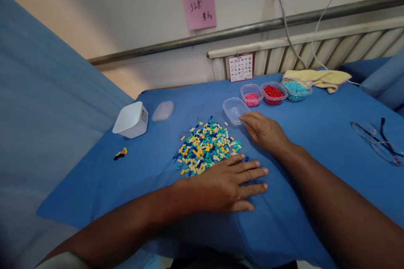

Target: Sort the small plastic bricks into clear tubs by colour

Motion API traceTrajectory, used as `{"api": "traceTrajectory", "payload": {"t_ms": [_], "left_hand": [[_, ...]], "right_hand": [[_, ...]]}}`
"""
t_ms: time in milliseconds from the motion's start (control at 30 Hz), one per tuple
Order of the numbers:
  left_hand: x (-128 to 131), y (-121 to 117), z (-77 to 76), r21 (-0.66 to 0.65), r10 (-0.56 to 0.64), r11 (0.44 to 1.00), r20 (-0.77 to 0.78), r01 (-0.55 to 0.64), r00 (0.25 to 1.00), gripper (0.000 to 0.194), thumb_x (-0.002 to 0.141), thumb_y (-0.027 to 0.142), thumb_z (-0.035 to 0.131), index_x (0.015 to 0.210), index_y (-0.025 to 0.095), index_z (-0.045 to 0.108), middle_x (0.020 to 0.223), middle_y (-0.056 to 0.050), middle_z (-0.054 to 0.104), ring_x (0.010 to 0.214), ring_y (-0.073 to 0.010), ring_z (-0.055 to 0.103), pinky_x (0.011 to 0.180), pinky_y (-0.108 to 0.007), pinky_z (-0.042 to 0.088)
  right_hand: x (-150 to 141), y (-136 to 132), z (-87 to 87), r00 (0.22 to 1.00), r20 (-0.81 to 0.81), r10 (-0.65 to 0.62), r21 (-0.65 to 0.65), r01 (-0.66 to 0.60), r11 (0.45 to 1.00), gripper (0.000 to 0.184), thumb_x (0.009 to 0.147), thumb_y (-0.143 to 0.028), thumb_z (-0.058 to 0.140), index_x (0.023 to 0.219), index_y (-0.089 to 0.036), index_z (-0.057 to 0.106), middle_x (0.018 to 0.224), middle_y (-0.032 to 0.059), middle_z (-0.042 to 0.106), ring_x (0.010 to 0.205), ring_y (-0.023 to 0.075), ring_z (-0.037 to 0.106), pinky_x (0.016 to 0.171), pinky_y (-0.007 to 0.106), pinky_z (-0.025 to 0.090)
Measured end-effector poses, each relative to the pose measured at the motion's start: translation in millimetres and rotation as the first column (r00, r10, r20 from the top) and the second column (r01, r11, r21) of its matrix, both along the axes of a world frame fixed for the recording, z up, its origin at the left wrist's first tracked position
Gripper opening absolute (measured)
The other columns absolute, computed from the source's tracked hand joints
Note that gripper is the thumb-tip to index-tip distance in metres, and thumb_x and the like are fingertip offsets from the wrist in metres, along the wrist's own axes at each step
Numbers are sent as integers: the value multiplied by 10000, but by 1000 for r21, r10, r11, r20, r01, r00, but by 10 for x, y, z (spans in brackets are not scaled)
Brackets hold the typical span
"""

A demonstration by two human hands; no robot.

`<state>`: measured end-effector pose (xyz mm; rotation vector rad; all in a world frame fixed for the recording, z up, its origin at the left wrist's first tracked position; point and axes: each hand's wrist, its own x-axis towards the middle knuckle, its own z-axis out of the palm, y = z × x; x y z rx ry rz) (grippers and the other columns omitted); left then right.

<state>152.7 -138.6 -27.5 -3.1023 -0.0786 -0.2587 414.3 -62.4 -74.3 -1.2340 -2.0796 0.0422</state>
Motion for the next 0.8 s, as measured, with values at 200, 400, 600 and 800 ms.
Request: {"api": "traceTrajectory", "payload": {"t_ms": [200, 400, 600, 800], "left_hand": [[-119, 302, 1, 34, 94, 995, 27, -95, 995, 399, 1187, 396, 505, 1410, 215, 782, 1601, -102, 699, 1490, -298, 656, 1292, -545, 485], [-264, 228, 132, 25, 229, 973, 34, -230, 973, 416, 1188, 368, 480, 1415, 172, 768, 1623, -144, 674, 1478, -327, 663, 1264, -567, 512], [-70, -498, 280, 68, -75, 995, 1, 75, 997, 494, 1207, 452, 385, 1467, 280, 770, 1675, -21, 640, 1534, -228, 607, 1317, -444, 492], [58, -804, 369, 97, -341, 935, -25, 342, 940, 593, 1180, 338, 276, 1472, 381, 791, 1632, 65, 665, 1549, -73, 566, 1255, -191, 482]], "right_hand": [[79, -55, 37, 1000, 11, -5, 17, 5, 1000, 377, 1148, -308, 507, 1370, -200, 793, 1309, 151, 830, 1190, 299, 799, 1032, 487, 666], [106, -128, 55, 1000, 7, 27, -2, -27, 1000, 380, 1142, -318, 508, 1371, -218, 795, 1310, 145, 836, 1173, 299, 805, 1027, 503, 674], [194, -220, 89, 1000, 12, 1, 33, -1, 999, 386, 1123, -322, 537, 1406, -205, 772, 1360, 161, 818, 1214, 327, 802, 1029, 523, 674], [114, -446, 315, 999, -13, -33, 61, 34, 998, 340, 1133, -350, 560, 1363, -245, 788, 1278, 138, 835, 1148, 317, 807, 985, 490, 669]]}}
